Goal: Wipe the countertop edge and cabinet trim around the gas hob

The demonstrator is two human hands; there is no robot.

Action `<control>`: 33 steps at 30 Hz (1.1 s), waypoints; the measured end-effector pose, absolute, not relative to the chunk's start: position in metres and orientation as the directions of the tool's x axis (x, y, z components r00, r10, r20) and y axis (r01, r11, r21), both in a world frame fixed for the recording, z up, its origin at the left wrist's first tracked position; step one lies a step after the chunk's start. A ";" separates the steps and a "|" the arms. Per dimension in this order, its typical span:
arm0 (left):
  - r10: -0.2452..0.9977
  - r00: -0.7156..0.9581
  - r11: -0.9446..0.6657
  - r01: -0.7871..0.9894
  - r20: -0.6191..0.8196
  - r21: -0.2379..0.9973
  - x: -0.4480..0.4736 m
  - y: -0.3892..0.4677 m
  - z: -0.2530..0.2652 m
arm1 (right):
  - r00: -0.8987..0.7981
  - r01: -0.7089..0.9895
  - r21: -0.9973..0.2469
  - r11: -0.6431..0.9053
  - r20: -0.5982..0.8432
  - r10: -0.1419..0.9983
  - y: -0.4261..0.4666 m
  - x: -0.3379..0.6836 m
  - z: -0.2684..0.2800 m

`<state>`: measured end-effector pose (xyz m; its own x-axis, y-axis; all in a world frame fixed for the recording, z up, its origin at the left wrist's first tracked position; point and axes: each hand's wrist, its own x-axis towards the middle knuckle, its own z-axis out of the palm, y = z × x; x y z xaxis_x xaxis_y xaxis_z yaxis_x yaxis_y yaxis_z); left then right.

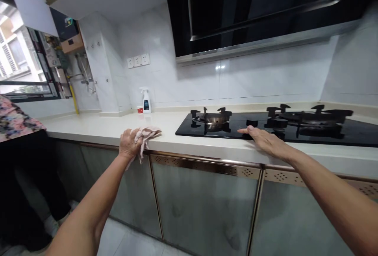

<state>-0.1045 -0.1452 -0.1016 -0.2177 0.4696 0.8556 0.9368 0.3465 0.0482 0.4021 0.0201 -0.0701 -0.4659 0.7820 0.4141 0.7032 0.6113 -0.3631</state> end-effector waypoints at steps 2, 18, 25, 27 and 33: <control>0.422 -0.259 0.391 0.916 0.869 0.083 -0.108 -0.142 -0.100 | -0.459 0.705 -0.354 0.615 0.433 0.775 0.021 0.399 -0.070; 0.478 0.045 -0.086 0.996 0.877 -0.004 0.138 -0.077 -0.103 | -0.326 0.763 -0.357 0.539 0.507 0.798 0.030 0.390 -0.072; 0.561 -0.146 -0.425 0.794 0.815 0.435 0.136 -0.105 -0.042 | -0.359 0.785 -0.314 0.534 0.472 0.805 0.019 0.388 -0.064; 0.525 -0.168 -0.463 0.767 0.834 0.445 0.135 -0.113 -0.018 | -0.367 0.782 -0.312 0.540 0.470 0.803 0.018 0.388 -0.064; 0.736 -0.078 -0.398 0.753 0.673 0.523 0.157 -0.090 0.027 | -0.384 0.761 -0.333 0.556 0.459 0.801 0.018 0.390 -0.064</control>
<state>0.1567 -0.0902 0.0271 -0.0778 0.7359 0.6726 0.7535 -0.3985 0.5230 0.3896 0.0184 -0.0643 -0.3844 0.8012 0.4586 0.7613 0.5562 -0.3334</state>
